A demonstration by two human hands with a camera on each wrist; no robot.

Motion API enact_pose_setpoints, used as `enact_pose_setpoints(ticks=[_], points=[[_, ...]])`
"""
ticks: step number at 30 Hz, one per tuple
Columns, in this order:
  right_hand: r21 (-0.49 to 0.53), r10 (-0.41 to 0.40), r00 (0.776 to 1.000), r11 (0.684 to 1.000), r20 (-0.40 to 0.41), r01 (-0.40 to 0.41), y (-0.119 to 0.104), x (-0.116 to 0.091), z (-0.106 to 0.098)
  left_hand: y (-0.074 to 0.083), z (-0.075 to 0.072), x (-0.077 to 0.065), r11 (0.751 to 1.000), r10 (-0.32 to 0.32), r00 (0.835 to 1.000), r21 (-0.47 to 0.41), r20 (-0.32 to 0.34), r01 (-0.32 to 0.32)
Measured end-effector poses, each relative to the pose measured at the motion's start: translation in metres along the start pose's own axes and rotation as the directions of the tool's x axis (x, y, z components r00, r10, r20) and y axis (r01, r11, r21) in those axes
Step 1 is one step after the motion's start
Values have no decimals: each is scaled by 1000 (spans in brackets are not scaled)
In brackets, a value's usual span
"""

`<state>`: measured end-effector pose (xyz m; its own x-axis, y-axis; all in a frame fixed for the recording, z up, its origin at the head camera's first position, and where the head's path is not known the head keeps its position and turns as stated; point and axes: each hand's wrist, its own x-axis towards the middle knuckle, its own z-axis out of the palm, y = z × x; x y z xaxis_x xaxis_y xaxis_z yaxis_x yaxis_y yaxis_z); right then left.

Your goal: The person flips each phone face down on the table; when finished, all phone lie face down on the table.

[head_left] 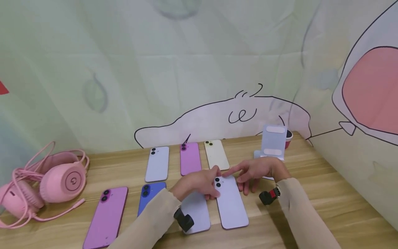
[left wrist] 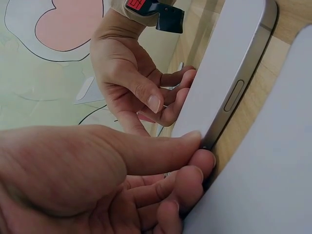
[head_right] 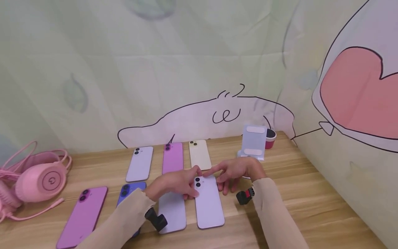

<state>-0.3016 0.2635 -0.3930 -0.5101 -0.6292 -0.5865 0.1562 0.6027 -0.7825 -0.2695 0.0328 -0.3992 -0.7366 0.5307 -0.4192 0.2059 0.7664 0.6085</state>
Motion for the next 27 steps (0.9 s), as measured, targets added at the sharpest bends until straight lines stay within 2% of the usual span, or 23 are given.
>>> enact_pose_setpoints(ticks=[4,11,17,21,27], points=[[0,9,1000,1000,-17,-9,1,-3,0,3,0,-1,1000,25,1000,14,1,-25],[-17,-2,1000,1000,-24,2,-1,-4,-1,7,-3,0,1000,5,1000,27,-7,-5],[-32,17,999,999,-47,-19,0,-6,-2,9,-2,2,998,22,1000,56,-13,-21],[-34,17,1000,999,-20,-17,0,-5,-1,7,0,4,997,22,999,73,-24,-20],[-104,19,1000,994,5,-19,-10,-5,0,1,-7,-5,998,20,1000,59,-21,-19]])
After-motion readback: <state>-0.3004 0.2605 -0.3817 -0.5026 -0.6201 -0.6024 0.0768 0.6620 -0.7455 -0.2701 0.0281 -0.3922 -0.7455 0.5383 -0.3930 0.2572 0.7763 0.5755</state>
